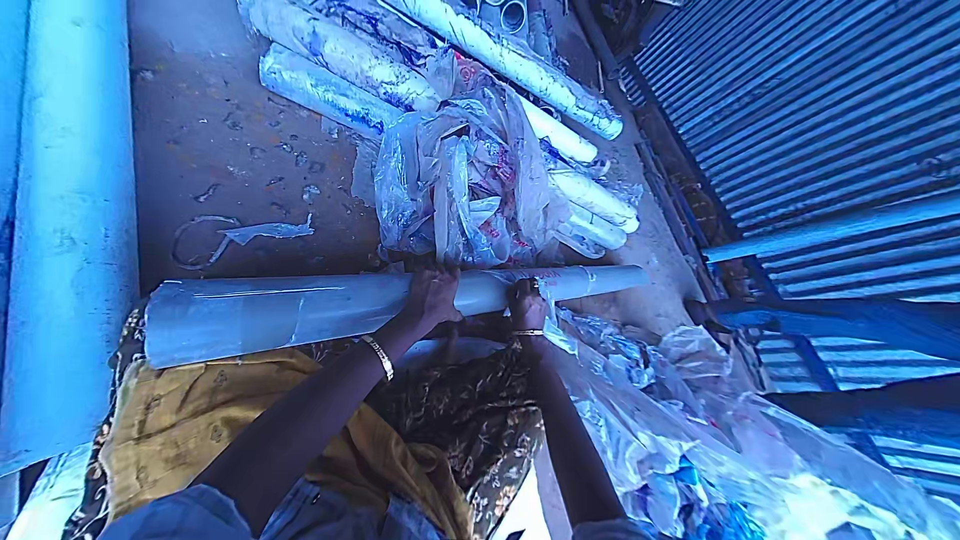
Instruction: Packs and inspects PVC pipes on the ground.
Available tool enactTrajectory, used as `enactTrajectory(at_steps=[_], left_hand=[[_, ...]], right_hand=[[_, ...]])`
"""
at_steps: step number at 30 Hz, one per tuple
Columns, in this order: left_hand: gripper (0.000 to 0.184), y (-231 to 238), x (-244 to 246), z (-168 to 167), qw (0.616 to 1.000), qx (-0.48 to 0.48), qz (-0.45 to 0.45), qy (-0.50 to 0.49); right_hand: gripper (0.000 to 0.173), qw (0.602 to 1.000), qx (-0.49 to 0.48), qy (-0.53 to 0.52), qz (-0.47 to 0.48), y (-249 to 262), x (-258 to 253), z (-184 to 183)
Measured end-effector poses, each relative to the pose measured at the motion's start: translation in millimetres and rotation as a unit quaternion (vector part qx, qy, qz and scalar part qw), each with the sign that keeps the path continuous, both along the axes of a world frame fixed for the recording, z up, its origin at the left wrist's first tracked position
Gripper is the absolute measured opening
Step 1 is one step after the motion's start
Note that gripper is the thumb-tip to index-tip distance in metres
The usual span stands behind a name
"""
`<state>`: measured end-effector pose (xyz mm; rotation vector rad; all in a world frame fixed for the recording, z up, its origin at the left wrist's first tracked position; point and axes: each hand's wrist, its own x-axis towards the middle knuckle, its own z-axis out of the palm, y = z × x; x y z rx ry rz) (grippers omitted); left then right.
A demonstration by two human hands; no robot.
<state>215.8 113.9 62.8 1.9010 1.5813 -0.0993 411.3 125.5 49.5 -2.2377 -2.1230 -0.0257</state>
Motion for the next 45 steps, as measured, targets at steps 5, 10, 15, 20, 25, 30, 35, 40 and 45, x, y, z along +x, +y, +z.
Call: enactTrajectory(at_steps=[5,10,15,20,25,30,35,40,45], left_hand=[[0.098,1.9,1.6,-1.7,1.0,-0.002,-0.005,0.005],[0.097,-4.5,3.8,-9.9,0.999,0.028,-0.013,0.024],[0.093,23.2,-10.7,-5.9,0.999,-0.033,0.004,-0.028],[0.096,60.0,-23.9,-25.8,0.998,-0.058,0.002,-0.033],[0.093,71.7,-30.0,-27.1,0.997,-0.071,-0.015,-0.034],[0.094,78.1,-33.0,-32.9,0.995,-0.089,-0.009,-0.054],[0.092,83.9,-37.4,-35.8,0.991,-0.115,0.006,-0.064],[0.087,76.3,-33.1,-23.1,0.993,-0.104,-0.01,-0.052],[0.087,71.7,-32.0,-15.4,0.995,-0.097,-0.015,-0.027]], right_hand=[[0.033,0.999,0.016,-0.025,-0.04,28.3,25.2,-1.4],[0.034,0.931,0.095,0.024,-0.35,60.7,189.9,87.6],[0.021,0.94,0.228,0.137,-0.212,9.2,262.9,146.8],[0.031,0.884,0.235,0.37,-0.165,6.7,210.9,66.7],[0.044,0.94,0.019,0.268,-0.211,36.7,169.2,11.5],[0.035,0.906,-0.042,0.39,-0.162,31.2,76.0,-7.1],[0.026,0.908,-0.008,0.377,-0.18,26.0,25.8,-20.8],[0.018,0.902,-0.007,0.411,-0.129,26.0,38.9,-26.2],[0.016,0.922,-0.035,0.38,-0.065,35.7,53.0,0.2]])
